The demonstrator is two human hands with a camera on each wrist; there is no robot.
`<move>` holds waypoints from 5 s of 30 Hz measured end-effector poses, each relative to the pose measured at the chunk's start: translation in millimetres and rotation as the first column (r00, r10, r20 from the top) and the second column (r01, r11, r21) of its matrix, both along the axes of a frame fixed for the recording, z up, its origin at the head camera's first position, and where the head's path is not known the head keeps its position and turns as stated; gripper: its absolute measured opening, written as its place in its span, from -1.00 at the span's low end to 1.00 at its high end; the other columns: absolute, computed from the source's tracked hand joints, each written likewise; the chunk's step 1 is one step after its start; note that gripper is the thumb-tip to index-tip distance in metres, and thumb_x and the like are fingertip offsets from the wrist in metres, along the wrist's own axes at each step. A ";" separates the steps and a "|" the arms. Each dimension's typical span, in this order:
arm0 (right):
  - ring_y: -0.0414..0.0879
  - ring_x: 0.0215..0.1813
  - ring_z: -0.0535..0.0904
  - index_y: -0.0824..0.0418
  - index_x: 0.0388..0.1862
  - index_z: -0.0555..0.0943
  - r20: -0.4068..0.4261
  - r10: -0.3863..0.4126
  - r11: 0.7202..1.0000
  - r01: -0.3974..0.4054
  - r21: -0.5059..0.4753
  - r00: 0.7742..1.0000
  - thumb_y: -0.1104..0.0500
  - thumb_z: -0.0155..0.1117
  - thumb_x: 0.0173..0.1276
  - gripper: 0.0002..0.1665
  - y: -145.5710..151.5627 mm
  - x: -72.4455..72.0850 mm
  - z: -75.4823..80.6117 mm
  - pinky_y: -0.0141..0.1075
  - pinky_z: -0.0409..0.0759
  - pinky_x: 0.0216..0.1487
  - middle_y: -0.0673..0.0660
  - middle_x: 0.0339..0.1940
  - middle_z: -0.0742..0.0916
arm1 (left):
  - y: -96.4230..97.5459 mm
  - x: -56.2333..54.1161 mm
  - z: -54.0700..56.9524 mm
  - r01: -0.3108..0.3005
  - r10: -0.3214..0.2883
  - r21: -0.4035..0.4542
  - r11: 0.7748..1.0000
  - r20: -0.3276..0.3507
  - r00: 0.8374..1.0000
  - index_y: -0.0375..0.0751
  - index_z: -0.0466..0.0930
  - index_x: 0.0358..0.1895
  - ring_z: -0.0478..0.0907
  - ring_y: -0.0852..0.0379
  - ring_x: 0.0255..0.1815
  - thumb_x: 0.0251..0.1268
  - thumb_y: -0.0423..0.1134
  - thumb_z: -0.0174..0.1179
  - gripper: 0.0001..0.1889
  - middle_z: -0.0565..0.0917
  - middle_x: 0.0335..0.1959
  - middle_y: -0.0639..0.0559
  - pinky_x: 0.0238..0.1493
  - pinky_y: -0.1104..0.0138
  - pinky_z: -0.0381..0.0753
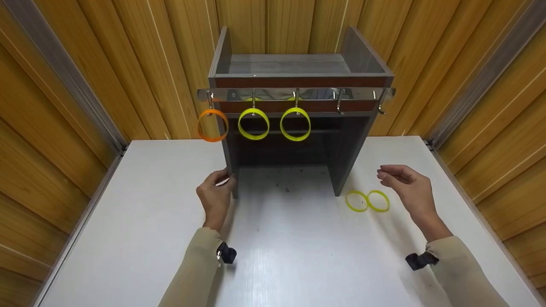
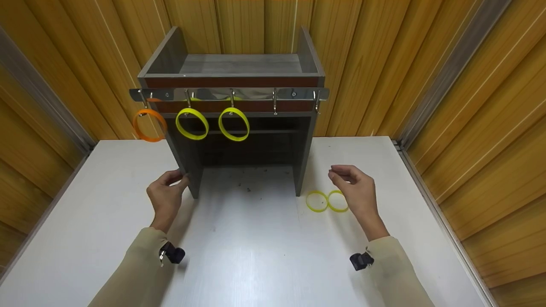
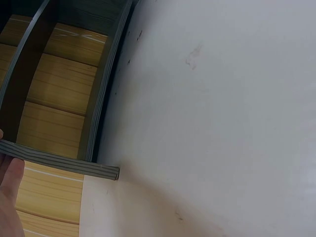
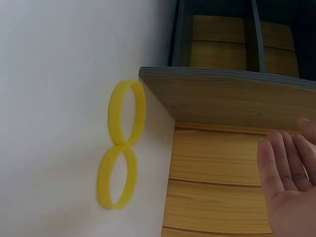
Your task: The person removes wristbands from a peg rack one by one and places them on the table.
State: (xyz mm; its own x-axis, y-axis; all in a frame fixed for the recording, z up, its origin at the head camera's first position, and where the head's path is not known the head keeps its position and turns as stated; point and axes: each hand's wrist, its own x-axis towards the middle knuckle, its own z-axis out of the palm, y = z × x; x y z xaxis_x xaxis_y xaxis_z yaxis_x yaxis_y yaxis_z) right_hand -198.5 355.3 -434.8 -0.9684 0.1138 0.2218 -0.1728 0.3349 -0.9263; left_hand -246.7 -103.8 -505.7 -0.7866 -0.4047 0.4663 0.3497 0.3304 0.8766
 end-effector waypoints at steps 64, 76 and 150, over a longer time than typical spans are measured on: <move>0.00 0.13 0.78 0.45 0.24 0.65 -0.241 0.167 0.964 -0.209 -0.162 0.956 0.33 0.45 0.46 -0.58 -94.2 -4.8 79.2 -0.21 0.70 0.20 0.26 0.12 0.80 | 4.7 -2.1 0.6 0.014 -0.015 0.026 1.000 0.011 1.000 -0.38 0.82 -0.13 0.82 -0.10 -0.11 0.15 -0.59 0.49 -0.78 0.83 -0.17 -0.16 -0.20 0.40 0.79; 0.03 0.13 0.78 0.45 0.24 0.64 -0.248 0.178 0.952 -0.231 -0.201 0.952 0.31 0.46 0.47 -0.57 -108.5 -13.2 83.8 -0.17 0.71 0.19 0.26 0.10 0.81 | 4.0 -1.8 -2.1 0.008 -0.009 0.024 1.000 0.016 1.000 -0.36 0.82 -0.12 0.82 -0.01 -0.11 0.16 -0.58 0.49 -0.78 0.83 -0.16 -0.13 -0.17 0.40 0.79; 0.11 -0.05 0.79 0.34 0.02 0.76 -0.332 0.167 0.920 -0.268 -0.287 0.928 0.32 0.57 0.35 -0.71 -174.5 -36.6 100.5 -0.15 0.77 0.09 0.27 -0.05 0.81 | 3.2 0.9 1.2 -0.005 0.004 0.012 1.000 0.027 1.000 -0.36 0.82 -0.12 0.82 -0.05 -0.11 0.16 -0.57 0.50 -0.78 0.83 -0.18 -0.14 -0.16 0.40 0.79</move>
